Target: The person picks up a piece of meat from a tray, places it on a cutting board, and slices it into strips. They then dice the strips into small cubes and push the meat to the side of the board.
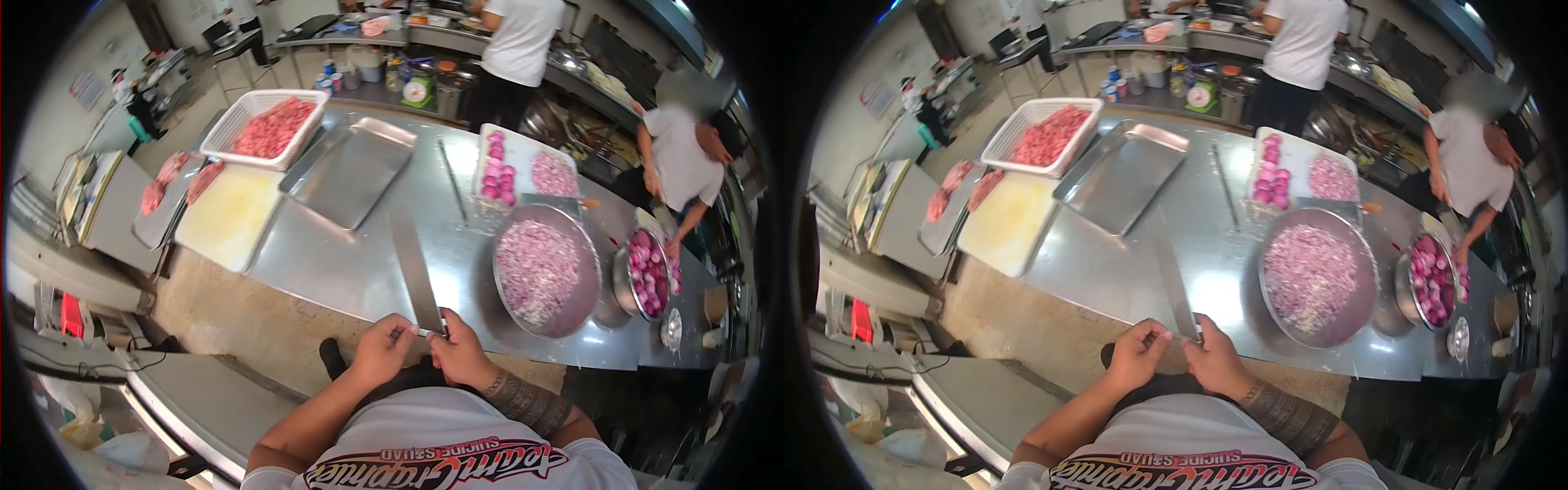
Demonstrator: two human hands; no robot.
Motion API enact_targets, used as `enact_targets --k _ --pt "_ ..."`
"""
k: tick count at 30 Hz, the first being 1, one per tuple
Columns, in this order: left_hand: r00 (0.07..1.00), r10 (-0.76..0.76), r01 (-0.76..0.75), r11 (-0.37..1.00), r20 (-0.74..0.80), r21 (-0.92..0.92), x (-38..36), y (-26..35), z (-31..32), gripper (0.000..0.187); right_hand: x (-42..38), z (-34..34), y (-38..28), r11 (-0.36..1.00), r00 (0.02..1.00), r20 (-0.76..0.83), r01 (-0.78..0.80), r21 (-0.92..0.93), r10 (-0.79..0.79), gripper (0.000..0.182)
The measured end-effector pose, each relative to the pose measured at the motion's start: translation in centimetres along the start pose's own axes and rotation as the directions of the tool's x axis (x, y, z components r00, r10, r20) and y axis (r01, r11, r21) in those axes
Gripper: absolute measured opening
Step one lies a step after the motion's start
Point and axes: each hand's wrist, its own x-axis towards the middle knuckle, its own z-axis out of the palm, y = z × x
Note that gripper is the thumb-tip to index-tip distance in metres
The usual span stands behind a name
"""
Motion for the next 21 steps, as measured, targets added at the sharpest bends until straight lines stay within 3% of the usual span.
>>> enact_targets --k 5,9,15,18,21 --pt "0.998 -0.06 0.06 0.998 -0.03 -0.003 1.6 -2.6 -9.4 0.016 5.3 7.1 -1.2 0.995 0.999 0.012 -0.049 0.084 0.048 0.044" --pt "1.0 -0.026 0.026 0.987 0.0 0.162 2.5 -3.9 -20.5 0.015 9.7 14.3 -1.4 0.999 0.999 0.021 -0.041 -0.003 0.041 0.041" --pt "0.992 -0.096 0.108 0.981 -0.076 0.164 5.5 -4.3 -36.4 0.015 14.5 23.9 -1.5 0.992 0.992 0.044 -0.121 0.016 0.121 0.036" --pt "0.994 -0.079 0.092 0.974 -0.073 0.208 7.5 -4.7 -40.6 0.016 16.5 26.9 -3.0 0.989 0.989 0.065 -0.139 0.051 0.136 0.034" --pt "0.996 -0.033 0.051 0.969 -0.077 0.244 9.5 -5.1 -42.3 0.022 19.0 28.4 -5.3 0.988 0.982 0.12 -0.135 -0.077 0.144 0.037"
